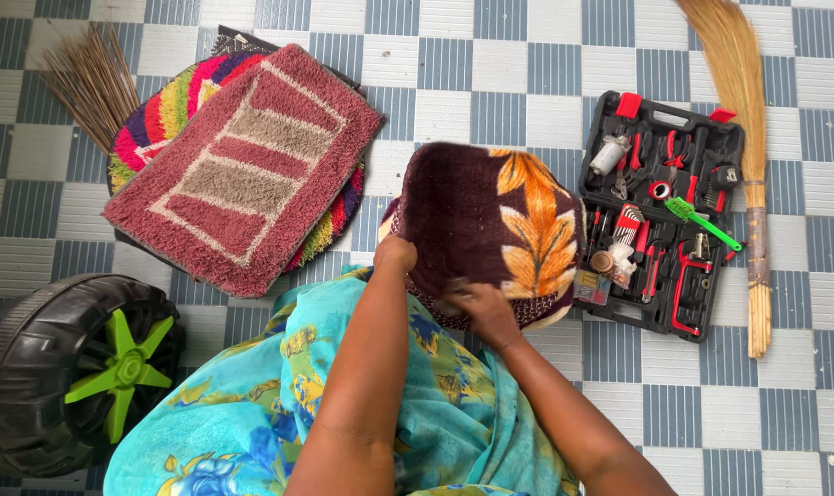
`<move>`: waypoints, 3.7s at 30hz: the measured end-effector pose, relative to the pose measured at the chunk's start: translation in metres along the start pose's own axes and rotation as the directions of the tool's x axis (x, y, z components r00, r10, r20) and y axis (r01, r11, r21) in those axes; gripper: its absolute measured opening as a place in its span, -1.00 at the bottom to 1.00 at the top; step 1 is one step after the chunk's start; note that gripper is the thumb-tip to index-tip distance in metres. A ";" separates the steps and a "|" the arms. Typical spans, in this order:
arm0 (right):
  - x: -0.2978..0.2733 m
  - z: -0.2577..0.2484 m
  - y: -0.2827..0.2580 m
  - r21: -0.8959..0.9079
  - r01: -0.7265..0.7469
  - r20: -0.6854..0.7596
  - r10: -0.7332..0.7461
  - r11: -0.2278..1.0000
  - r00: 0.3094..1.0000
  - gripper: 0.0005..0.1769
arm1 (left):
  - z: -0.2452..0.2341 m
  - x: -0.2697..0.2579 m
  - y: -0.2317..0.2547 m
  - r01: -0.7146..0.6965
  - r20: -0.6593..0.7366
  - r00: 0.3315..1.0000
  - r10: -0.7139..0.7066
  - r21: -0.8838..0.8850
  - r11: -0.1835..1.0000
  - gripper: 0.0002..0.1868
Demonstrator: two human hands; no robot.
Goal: The person sits on a tiled floor and uses a small brush to scrub several woven mats and rugs. They clean each item individually, flipping them over to scrub both sides, and then stack them. Later, the person places a striped mat and two stuffed toys onto a child's ride-on toy.
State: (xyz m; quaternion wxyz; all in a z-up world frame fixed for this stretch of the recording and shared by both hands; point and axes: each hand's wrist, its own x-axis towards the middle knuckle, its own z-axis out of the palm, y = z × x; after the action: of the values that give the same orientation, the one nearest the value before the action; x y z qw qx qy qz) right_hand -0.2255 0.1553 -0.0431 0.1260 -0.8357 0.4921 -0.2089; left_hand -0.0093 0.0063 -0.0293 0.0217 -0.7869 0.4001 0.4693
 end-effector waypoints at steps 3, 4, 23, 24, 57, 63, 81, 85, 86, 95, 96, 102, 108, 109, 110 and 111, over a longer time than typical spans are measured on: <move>-0.008 -0.019 0.021 -0.201 -0.539 0.371 0.573 0.818 0.731 -0.68 | -0.001 -0.005 0.004 0.021 -0.032 0.999 -0.021 -0.016 1.000 -0.56; -0.019 -0.030 0.034 -0.297 -0.608 0.427 0.672 0.737 0.605 -0.68 | -0.001 -0.005 0.003 0.011 -0.056 0.998 -0.012 -0.020 1.000 -0.57; 0.136 0.004 -0.008 -0.138 -0.231 -0.141 0.212 0.963 0.967 -0.34 | -0.002 -0.004 -0.001 -0.114 -0.095 0.989 0.112 -0.011 0.993 -0.59; 0.138 -0.003 -0.007 0.064 -0.452 -0.072 0.456 0.890 0.887 -0.52 | -0.005 -0.006 -0.001 -0.109 -0.093 0.990 0.105 -0.033 0.993 -0.58; 0.010 -0.070 0.042 0.345 -0.868 0.006 0.923 0.358 0.384 -0.27 | -0.041 -0.045 0.014 0.163 -0.294 0.940 -0.174 -0.062 0.985 -0.47; -0.017 -0.056 0.126 0.130 -0.885 -0.452 0.821 0.447 0.349 -0.37 | -0.043 -0.041 0.017 0.116 -0.294 0.945 -0.143 -0.109 0.987 -0.40; 0.177 0.055 0.004 -0.206 -0.179 -0.096 0.163 0.962 0.982 -0.39 | -0.031 -0.021 0.008 -0.048 -0.276 0.961 0.007 -0.142 0.989 -0.64; 0.198 0.001 0.021 -0.024 -0.550 0.196 0.543 0.835 0.816 -0.59 | -0.037 -0.026 0.006 -0.022 -0.271 0.962 -0.019 -0.149 0.989 -0.67; 0.206 -0.018 0.022 0.091 -0.747 0.272 0.705 0.659 0.655 -0.39 | -0.039 -0.025 0.003 -0.019 -0.279 0.960 -0.028 -0.165 0.986 -0.66; 0.122 -0.031 0.167 0.009 -0.896 -0.108 0.892 0.443 0.439 -0.29 | -0.038 -0.015 -0.004 0.002 -0.275 0.959 -0.067 -0.230 0.973 -0.67; 0.108 -0.030 0.185 -0.095 -0.882 -0.185 0.863 0.461 0.471 -0.26 | -0.038 -0.015 -0.004 0.015 -0.268 0.960 -0.079 -0.233 0.972 -0.67; 0.108 -0.081 0.120 0.440 -0.839 -0.129 0.947 0.320 0.294 -0.43 | -0.033 -0.008 -0.007 0.035 -0.288 0.954 -0.086 -0.178 0.983 -0.61; 0.130 -0.007 -0.021 0.479 -0.316 -0.236 0.467 0.819 0.852 -0.63 | -0.026 -0.001 -0.008 0.047 -0.207 0.974 -0.087 -0.189 0.981 -0.54; 0.128 0.016 -0.038 0.464 -0.244 -0.222 0.378 0.852 0.899 -0.72 | -0.024 -0.001 -0.009 0.043 -0.217 0.972 -0.090 -0.213 0.976 -0.52; 0.127 0.035 -0.046 0.452 -0.166 -0.209 0.285 0.876 0.936 -0.78 | -0.024 0.000 -0.010 0.037 -0.231 0.969 -0.093 -0.236 0.971 -0.51; 0.125 0.046 -0.041 0.344 -0.174 -0.167 0.242 0.923 0.956 -0.64 | -0.025 0.001 -0.011 0.030 -0.244 0.965 -0.095 -0.259 0.966 -0.48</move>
State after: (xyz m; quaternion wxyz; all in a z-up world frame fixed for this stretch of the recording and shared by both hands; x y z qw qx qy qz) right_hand -0.1188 0.0662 -0.0382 0.2321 -0.7197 0.5475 -0.3583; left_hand 0.0156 0.0028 -0.0201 -0.1154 -0.8491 0.3114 0.4108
